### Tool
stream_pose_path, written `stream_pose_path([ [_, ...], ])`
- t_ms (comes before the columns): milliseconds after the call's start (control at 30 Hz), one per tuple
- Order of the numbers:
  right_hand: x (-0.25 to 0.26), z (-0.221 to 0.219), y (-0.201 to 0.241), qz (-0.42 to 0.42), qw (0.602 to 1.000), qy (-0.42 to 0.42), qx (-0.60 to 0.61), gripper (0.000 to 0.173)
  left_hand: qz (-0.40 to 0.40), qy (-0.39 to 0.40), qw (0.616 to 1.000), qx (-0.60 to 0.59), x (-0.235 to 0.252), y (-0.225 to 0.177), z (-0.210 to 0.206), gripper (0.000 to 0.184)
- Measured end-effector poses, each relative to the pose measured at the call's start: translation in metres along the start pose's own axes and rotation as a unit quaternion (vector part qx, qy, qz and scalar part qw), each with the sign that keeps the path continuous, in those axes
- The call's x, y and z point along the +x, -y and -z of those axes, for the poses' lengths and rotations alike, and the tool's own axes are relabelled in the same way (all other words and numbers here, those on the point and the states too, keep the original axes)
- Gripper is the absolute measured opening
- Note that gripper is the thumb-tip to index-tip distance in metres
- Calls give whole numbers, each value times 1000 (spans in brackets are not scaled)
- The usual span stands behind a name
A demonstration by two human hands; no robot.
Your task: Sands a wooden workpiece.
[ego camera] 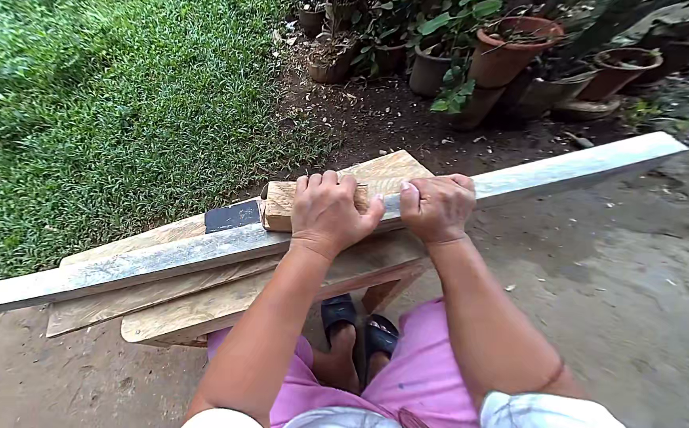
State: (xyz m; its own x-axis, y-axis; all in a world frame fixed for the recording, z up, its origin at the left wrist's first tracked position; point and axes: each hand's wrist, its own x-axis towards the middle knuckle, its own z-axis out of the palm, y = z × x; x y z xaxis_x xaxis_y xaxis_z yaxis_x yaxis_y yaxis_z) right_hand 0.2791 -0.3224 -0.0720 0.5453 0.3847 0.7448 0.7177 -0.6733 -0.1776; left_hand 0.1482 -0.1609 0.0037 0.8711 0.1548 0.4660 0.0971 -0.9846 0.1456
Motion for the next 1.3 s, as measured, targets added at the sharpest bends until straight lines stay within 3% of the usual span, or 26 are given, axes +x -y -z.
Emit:
stream_pose_path([
  [67,0,1,1,5,1000,4,0,57,-9,-12,1000,10,-18,28,9,52],
  [167,1,1,2,1,1000,4,0,57,39,-28,997,53,-64,96,41,63],
  [367,0,1,2,-7,1000,-3,-1,56,245,-30,953,177,-187,288,129,80],
  [433,0,1,5,-15,1000,-1,-3,56,304,-42,933,191,-215,328,147,79],
  [500,-1,2,8,-20,1000,0,-4,57,337,-51,920,195,-213,317,148,74],
  [567,-1,2,8,-20,1000,-3,-4,57,335,-54,923,183,-187,269,136,70],
  [767,0,3,8,-26,1000,10,0,57,188,-89,971,116,-82,108,49,58],
  [900,1,4,5,-14,1000,17,-1,59,94,-106,986,84,-47,58,17,54],
  [1000,0,5,1,-5,1000,19,-5,58,48,-114,989,87,-61,75,22,56],
  [1067,0,5,1,-4,1000,18,-2,58,48,-99,989,99,-84,107,38,58],
  [1200,1,6,4,-10,1000,12,0,57,162,-55,973,157,-141,205,89,72],
  [1300,-1,5,6,-13,1000,8,2,56,261,-65,942,201,-189,278,124,75],
])
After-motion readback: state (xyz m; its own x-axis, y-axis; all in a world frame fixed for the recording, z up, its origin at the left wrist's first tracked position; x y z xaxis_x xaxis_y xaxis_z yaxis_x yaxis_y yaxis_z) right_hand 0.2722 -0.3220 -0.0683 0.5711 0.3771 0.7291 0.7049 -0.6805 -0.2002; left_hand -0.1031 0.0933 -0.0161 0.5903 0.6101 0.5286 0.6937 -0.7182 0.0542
